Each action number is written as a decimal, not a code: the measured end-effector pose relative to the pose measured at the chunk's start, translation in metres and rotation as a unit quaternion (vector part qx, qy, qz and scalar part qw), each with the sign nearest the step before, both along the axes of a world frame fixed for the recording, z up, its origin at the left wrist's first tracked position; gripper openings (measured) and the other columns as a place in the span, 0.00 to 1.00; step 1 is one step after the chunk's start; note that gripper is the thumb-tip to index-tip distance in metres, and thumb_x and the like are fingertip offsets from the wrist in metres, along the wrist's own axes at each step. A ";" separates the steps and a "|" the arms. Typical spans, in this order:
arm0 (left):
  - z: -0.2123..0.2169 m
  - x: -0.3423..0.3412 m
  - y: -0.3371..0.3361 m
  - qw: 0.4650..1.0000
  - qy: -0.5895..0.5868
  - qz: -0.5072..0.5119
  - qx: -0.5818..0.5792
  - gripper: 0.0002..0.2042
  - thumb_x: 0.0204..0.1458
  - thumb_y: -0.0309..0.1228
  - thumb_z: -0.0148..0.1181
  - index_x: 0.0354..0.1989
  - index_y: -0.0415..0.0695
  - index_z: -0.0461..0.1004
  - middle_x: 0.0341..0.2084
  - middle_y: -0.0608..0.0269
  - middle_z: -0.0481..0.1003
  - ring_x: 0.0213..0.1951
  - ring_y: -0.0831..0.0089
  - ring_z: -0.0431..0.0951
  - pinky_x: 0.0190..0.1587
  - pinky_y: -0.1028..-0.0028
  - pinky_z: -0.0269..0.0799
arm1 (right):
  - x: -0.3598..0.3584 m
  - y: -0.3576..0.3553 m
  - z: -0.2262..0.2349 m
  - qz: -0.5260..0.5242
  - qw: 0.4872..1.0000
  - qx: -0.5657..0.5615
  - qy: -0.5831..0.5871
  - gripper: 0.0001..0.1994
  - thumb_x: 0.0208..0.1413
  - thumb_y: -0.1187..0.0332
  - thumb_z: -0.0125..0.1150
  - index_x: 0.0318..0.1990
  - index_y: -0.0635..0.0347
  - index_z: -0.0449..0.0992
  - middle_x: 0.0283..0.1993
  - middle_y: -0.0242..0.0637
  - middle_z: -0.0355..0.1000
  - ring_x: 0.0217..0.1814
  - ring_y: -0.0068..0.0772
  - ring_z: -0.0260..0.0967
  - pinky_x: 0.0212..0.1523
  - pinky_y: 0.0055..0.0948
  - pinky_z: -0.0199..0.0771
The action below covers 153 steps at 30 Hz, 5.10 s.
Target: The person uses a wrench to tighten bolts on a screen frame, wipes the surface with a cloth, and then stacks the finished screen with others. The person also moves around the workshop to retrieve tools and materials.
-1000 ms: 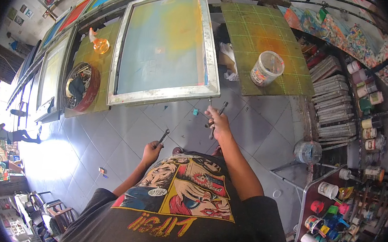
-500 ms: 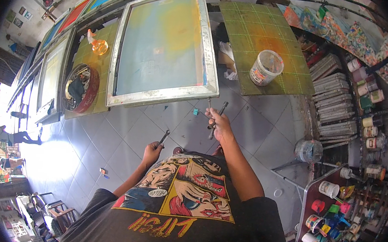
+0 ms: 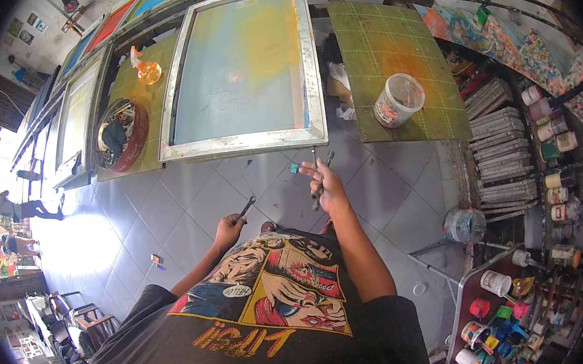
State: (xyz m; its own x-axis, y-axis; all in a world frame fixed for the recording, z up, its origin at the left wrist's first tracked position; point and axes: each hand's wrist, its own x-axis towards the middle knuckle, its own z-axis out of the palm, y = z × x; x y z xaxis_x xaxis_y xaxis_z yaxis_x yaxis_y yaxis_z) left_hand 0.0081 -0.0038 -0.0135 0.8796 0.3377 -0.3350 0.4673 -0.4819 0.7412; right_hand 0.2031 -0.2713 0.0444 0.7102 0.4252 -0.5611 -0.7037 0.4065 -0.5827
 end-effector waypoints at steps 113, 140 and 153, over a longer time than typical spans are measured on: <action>0.075 0.183 -0.151 0.932 -0.014 0.088 -0.350 0.12 0.46 0.37 0.66 0.26 0.43 0.72 0.18 0.69 0.71 0.20 0.82 0.68 0.20 0.82 0.62 | -0.025 -0.045 -0.022 -0.112 0.971 -0.199 -0.065 0.12 0.48 0.68 0.66 0.36 0.57 0.67 0.29 0.27 0.63 0.17 0.16 0.54 0.14 0.17 0.51; 0.087 0.186 -0.175 0.898 -0.033 0.215 -0.383 0.08 0.56 0.33 0.56 0.31 0.42 0.68 0.26 0.63 0.75 0.28 0.74 0.78 0.27 0.77 0.73 | 0.006 -0.090 -0.047 -0.050 0.990 -0.129 0.041 0.09 0.53 0.63 0.60 0.31 0.48 0.65 0.27 0.26 0.63 0.16 0.17 0.51 0.17 0.19 0.51; 0.082 0.183 -0.180 0.896 -0.033 0.226 -0.381 0.07 0.56 0.32 0.54 0.33 0.41 0.69 0.30 0.61 0.76 0.28 0.74 0.78 0.26 0.77 0.72 | 0.003 -0.107 -0.056 -0.060 0.989 -0.112 0.069 0.08 0.53 0.63 0.61 0.30 0.48 0.67 0.27 0.25 0.63 0.16 0.18 0.52 0.18 0.21 0.51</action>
